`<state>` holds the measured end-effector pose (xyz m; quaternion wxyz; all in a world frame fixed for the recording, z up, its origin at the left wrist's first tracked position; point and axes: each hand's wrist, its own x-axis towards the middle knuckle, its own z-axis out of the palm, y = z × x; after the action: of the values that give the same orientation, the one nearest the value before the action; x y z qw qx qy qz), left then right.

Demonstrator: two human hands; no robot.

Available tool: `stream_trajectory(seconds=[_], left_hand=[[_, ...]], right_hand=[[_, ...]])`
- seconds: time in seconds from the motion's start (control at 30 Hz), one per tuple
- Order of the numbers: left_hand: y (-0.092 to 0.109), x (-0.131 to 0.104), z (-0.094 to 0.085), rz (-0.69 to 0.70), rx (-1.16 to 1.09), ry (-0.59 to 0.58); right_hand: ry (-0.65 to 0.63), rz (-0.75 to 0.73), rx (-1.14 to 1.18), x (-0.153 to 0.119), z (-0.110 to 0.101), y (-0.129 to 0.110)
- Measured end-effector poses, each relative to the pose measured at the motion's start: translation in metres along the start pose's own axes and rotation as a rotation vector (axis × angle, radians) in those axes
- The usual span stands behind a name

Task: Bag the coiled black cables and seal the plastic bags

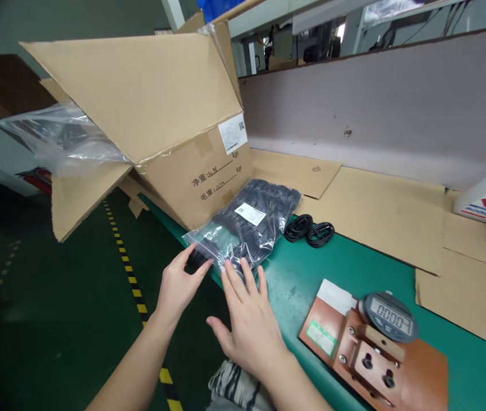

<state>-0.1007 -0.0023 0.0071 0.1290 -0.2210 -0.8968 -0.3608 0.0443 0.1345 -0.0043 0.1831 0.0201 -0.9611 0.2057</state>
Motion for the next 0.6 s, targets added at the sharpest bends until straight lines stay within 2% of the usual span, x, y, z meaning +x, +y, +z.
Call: stream_trajectory(seconds=[0.4,0.6], left_hand=[[0.011,0.013,0.023,0.079,-0.023,-0.004],[0.018,0.024,0.034,0.097,-0.012,-0.077]], right_hand=[[0.009,-0.020,0.072,-0.001,0.001,0.002],[-0.006,-0.012,0.069,-0.001,0.001,0.002]])
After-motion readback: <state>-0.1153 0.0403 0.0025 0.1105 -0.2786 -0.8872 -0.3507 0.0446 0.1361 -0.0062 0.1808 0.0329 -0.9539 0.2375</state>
